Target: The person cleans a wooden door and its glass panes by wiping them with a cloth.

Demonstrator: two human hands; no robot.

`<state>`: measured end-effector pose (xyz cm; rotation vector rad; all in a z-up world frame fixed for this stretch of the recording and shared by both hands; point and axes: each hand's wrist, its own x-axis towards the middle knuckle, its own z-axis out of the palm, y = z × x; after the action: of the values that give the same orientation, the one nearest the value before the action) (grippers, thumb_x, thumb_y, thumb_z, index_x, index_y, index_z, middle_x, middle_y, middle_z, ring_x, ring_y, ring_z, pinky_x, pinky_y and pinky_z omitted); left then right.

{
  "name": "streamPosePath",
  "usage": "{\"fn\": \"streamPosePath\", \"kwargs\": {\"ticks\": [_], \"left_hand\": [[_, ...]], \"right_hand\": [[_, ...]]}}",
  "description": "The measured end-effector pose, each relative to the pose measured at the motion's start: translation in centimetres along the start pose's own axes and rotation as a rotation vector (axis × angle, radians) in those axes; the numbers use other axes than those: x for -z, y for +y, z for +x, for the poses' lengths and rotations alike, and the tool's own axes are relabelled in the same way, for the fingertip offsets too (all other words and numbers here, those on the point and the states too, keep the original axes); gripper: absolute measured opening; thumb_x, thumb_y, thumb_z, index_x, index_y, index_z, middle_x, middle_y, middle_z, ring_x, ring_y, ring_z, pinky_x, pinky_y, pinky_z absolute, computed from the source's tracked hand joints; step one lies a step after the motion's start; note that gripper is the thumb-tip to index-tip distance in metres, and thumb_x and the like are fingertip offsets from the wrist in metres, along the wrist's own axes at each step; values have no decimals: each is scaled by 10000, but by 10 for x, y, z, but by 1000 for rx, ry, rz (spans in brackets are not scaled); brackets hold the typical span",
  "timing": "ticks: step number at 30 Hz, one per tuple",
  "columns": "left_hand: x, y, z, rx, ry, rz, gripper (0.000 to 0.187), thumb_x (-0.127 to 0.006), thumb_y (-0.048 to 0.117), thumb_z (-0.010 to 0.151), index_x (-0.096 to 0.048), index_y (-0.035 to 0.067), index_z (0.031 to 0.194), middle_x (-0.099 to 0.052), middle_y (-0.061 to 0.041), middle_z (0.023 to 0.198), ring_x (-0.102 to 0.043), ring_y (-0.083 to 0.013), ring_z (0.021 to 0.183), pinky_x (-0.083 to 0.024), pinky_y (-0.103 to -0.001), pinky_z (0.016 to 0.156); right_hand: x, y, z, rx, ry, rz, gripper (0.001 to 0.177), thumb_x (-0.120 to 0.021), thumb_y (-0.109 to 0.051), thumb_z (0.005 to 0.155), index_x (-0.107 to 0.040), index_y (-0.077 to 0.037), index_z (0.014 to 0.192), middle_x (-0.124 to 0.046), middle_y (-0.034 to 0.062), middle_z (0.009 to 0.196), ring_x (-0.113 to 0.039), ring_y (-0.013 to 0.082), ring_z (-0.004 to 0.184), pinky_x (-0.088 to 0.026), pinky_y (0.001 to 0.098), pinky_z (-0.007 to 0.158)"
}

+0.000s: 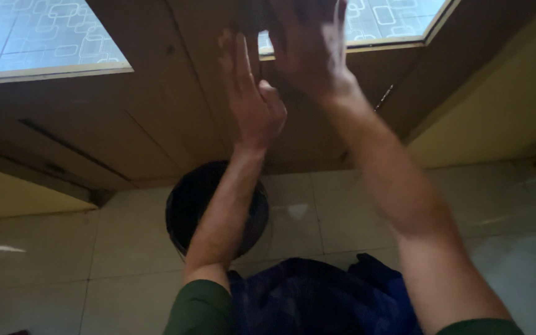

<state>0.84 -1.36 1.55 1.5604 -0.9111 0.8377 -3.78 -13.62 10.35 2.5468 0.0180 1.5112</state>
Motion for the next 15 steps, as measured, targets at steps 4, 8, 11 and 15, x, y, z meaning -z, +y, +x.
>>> {"fn": "streamPosePath", "kwargs": {"ticks": [4,8,11,15], "left_hand": [[13,4,-3,20,-42,-49,673,-458,105,1041,-242,106,1678,-234,-127,1711,-193,-305,1634,-164,-461,1337],[15,11,-1,17,-35,-62,713,-486,81,959,-309,107,1649,-288,-142,1684,-223,-320,1618,-170,-472,1321],[12,14,3,-16,-7,-46,714,-498,71,964,-310,128,1650,-258,-142,1691,-197,-319,1620,-166,-459,1327],[16,17,0,-8,-60,-44,792,-531,87,873,-306,106,1632,-246,-174,1724,-169,-355,1609,-136,-500,1360]], "right_hand": [[4,-15,-38,-12,-54,26,585,-729,-187,907,-652,-120,1483,-393,119,1624,-277,389,1504,-305,557,1270],[1,-23,-63,15,-1,35,467,-763,-258,1023,-661,-163,1470,-377,70,1659,-299,346,1535,-287,529,1279],[11,-32,-75,2,29,69,430,-746,-242,1053,-672,-194,1473,-446,25,1639,-388,299,1520,-325,497,1290],[22,-23,-83,-55,41,17,306,-736,-290,1036,-715,-221,1333,-525,48,1503,-461,273,1429,-337,535,1198]]}}
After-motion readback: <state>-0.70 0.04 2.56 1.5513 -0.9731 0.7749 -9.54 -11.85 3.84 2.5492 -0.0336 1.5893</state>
